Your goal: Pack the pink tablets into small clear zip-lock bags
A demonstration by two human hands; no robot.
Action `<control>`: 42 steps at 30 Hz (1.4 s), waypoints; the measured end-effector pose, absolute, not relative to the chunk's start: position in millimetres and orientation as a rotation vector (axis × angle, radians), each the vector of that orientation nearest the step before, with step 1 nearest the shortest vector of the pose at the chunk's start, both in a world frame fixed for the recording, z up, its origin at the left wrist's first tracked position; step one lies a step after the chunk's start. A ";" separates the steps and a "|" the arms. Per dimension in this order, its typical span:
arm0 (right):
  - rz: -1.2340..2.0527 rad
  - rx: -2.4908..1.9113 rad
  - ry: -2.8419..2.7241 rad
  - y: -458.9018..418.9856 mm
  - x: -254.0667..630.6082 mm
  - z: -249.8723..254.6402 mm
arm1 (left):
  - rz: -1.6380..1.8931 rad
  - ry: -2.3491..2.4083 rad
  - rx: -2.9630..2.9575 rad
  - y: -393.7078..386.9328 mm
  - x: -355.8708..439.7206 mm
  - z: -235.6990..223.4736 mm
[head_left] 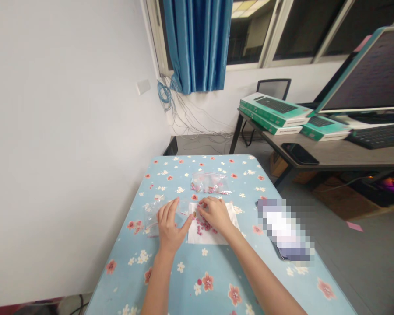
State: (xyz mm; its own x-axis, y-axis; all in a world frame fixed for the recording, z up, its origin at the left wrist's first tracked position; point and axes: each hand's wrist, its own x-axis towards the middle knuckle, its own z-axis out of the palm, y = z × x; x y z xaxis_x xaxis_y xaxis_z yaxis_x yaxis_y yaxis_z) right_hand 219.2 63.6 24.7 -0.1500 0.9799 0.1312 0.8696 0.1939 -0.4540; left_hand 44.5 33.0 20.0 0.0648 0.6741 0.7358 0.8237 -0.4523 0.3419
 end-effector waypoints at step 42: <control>0.689 -1.075 -1.926 49.8 226.8 87.0 | -1.358 -1.463 -2.286 31.2 51.2 18.2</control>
